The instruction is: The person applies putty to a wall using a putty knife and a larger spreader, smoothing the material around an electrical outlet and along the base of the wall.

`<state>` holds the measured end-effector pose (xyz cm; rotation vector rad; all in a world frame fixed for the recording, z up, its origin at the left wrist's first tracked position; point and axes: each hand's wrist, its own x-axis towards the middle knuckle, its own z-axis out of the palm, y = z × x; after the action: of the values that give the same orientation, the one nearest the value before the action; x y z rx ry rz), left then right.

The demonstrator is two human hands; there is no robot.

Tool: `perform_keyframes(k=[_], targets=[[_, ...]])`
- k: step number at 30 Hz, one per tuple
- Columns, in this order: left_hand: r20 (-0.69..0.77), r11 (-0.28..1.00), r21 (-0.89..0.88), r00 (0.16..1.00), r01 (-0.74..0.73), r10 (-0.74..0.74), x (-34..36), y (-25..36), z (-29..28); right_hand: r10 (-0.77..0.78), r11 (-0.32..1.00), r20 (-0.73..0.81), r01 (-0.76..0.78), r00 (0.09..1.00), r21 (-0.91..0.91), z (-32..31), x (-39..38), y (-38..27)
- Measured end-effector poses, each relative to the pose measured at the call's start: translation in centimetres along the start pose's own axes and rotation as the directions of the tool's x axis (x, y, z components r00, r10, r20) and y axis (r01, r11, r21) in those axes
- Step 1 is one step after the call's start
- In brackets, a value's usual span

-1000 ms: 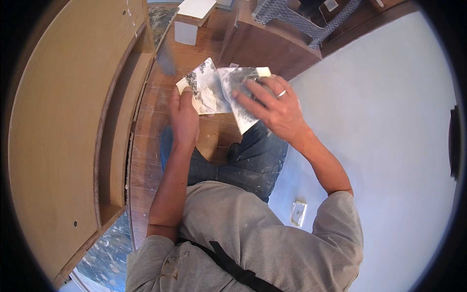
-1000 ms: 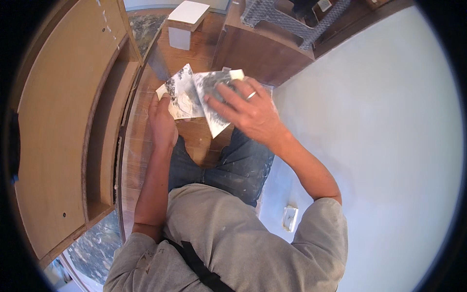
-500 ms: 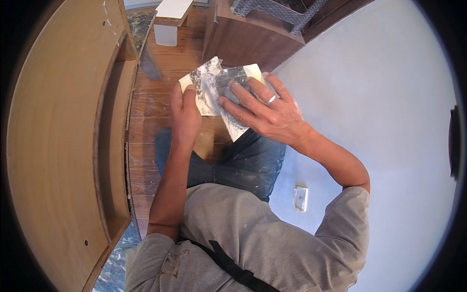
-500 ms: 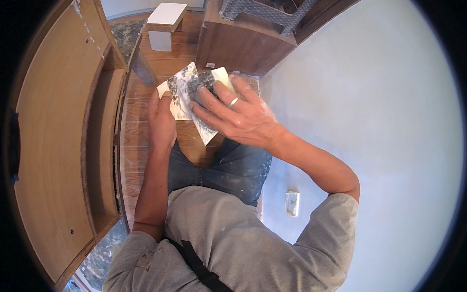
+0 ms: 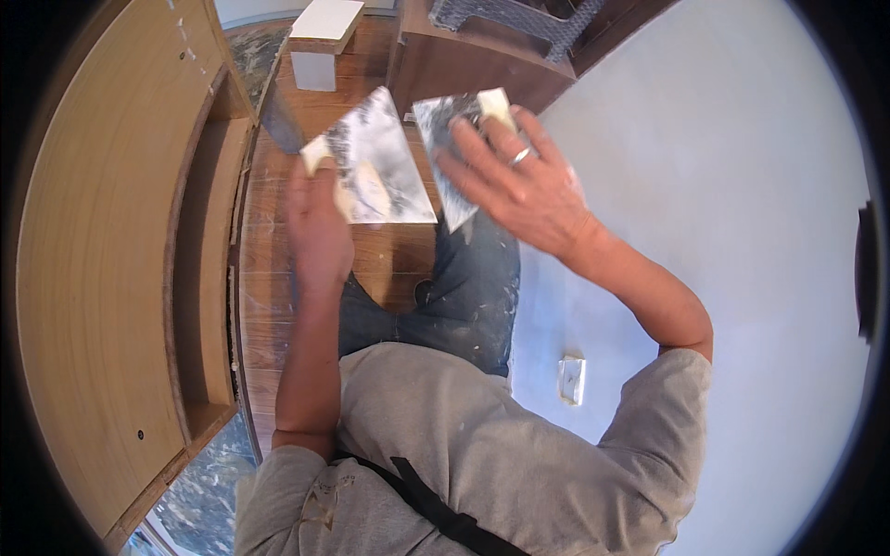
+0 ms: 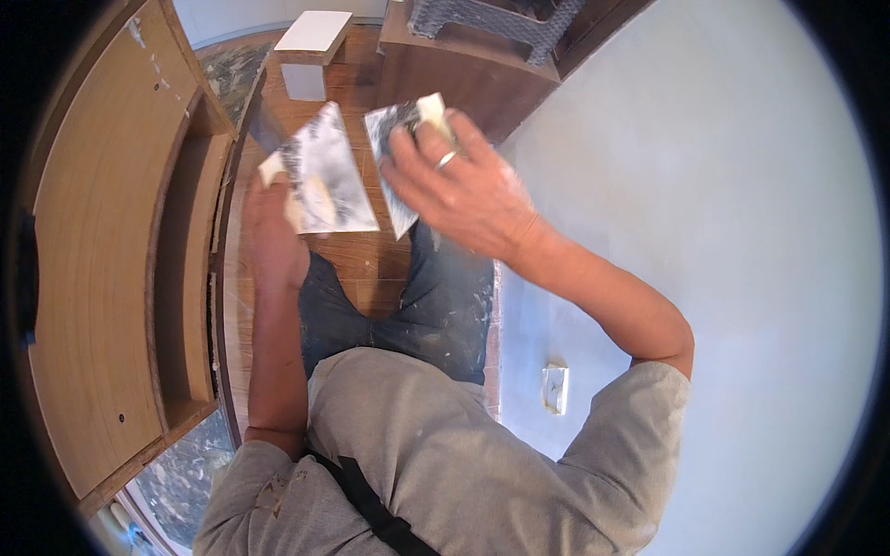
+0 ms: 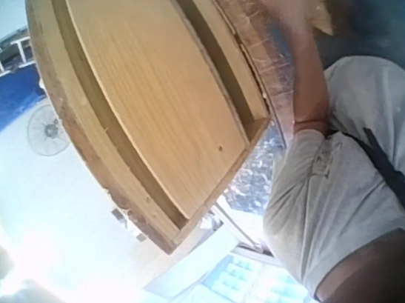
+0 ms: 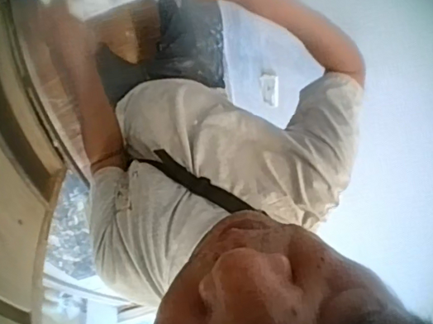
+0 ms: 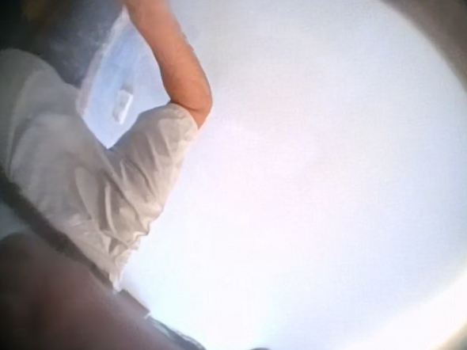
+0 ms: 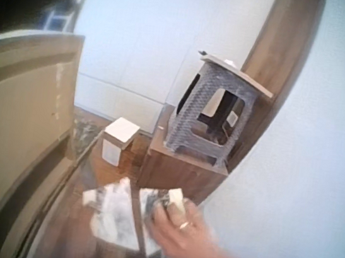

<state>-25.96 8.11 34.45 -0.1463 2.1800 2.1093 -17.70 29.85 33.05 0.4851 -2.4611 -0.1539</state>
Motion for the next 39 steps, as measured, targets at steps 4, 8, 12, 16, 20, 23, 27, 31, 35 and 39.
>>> perform_keyframes(k=[4, 8, 12, 16, 20, 23, 27, 31, 35, 39], targets=[[-0.005, 0.930, -0.353, 0.995, -0.097, 0.102, -0.5, 1.9, 0.1, 0.432, 0.835, -0.079, -0.366, 0.898, 0.410, 1.3, -3.1, 2.9], [0.095, 0.971, -0.237, 0.995, 0.023, 0.000, -0.2, -0.6, 2.6, 0.830, -0.104, 0.296, -0.390, 0.473, 0.915, 4.1, -8.7, 3.2], [0.115, 0.979, -0.138, 0.985, 0.147, -0.132, -1.4, -9.4, 5.2, 0.790, -0.591, 0.564, 0.059, 0.239, 0.804, 7.1, -14.9, 0.7], [0.251, 0.985, -0.040, 0.956, 0.169, -0.154, 0.2, -13.9, 9.7, 0.775, -0.622, 0.628, 0.255, 0.067, 0.741, 11.2, -18.0, 0.7], [0.322, 0.981, 0.076, 0.936, -0.176, 0.143, 3.8, -17.5, 13.2, 0.592, -0.712, 0.805, 0.488, 0.029, 0.506, 21.0, -22.1, -0.1], [0.352, 0.917, 0.272, 0.917, -0.293, 0.189, 6.0, -20.5, 14.3, 0.479, -0.707, 0.876, 0.565, -0.060, 0.425, 26.8, -25.2, -1.4], [0.399, 0.902, 0.332, 0.908, -0.277, 0.132, 6.6, -22.4, 12.8, 0.409, -0.597, 0.894, 0.687, -0.183, 0.414, 33.7, -28.5, -4.6], [0.458, 0.965, 0.176, 0.884, -0.196, 0.095, 9.1, -23.5, 13.0, 0.415, -0.378, 0.861, 0.806, -0.294, 0.457, 38.4, -29.4, -2.4], [0.492, 0.983, 0.144, 0.870, -0.110, 0.025, 8.1, -22.4, 13.3, 0.352, -0.294, 0.878, 0.852, -0.325, 0.433, 40.9, -30.2, -1.1], [0.548, 0.988, 0.103, 0.836, -0.117, 0.042, 8.1, -22.5, 14.1, 0.342, -0.149, 0.868, 0.892, -0.359, 0.428, 42.5, -31.3, 1.0]])
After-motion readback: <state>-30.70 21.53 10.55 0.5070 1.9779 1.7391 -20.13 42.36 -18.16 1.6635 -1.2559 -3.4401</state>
